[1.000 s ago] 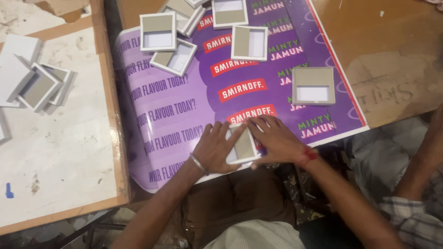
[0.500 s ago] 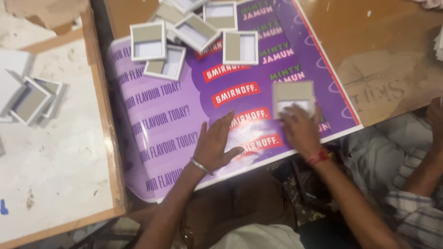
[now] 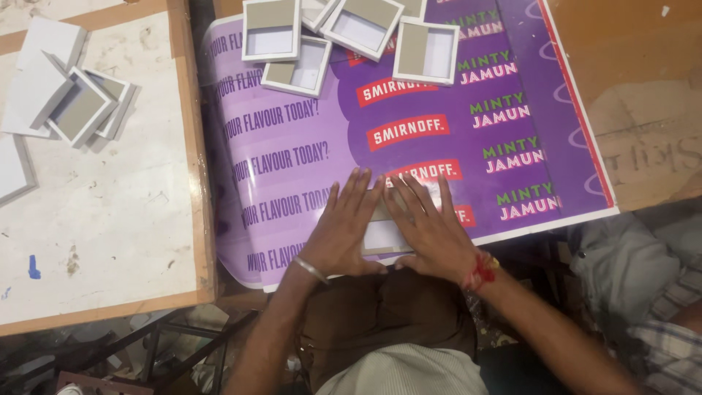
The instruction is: The person assembles small square photo frames by hand. They pick up frame parts, align them, and press them together on a purple Smirnoff promotional mat. Completed frames are placed on the mat while additional parts remain on the table.
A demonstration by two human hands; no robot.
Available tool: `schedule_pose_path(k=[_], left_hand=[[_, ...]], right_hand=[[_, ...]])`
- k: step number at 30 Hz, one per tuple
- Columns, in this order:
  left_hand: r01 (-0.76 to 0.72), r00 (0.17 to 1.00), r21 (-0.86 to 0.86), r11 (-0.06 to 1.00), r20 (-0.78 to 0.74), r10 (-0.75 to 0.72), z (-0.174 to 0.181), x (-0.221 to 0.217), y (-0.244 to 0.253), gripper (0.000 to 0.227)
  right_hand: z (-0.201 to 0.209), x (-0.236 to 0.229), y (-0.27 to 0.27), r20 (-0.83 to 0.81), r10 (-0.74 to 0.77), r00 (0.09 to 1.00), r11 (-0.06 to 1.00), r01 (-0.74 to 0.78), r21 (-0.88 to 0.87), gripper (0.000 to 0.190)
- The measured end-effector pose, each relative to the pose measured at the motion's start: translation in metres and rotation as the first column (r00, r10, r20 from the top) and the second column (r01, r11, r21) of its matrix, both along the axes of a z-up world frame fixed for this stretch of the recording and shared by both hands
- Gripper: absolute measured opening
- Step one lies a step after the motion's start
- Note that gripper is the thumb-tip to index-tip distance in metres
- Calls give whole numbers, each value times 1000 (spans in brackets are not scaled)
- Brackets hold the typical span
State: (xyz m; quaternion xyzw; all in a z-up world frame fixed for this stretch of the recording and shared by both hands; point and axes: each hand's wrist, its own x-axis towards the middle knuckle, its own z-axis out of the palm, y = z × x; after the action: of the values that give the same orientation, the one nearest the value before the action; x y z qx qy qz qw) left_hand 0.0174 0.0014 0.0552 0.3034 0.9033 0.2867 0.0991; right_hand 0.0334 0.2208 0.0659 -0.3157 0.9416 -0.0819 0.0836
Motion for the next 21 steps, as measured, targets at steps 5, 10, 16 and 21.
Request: schedule_pose_path(k=[5, 10, 16, 21], left_hand=[[112, 990, -389, 915, -32, -135, 14, -7, 16, 137], [22, 981, -433, 901, -167, -104, 7, 14, 27, 115], [-101, 979, -316, 943, -200, 38, -2, 28, 38, 110], [-149, 974, -354, 923, -214, 75, -9, 36, 38, 107]], right_hand=[[9, -31, -17, 174, 8, 985, 955, -60, 291, 135], [-1, -22, -25, 150, 50, 987, 897, -110, 427, 124], [-16, -11, -21, 8, 85, 996, 911, -81, 405, 114], [-22, -5, -25, -21, 49, 999, 914, -36, 405, 111]])
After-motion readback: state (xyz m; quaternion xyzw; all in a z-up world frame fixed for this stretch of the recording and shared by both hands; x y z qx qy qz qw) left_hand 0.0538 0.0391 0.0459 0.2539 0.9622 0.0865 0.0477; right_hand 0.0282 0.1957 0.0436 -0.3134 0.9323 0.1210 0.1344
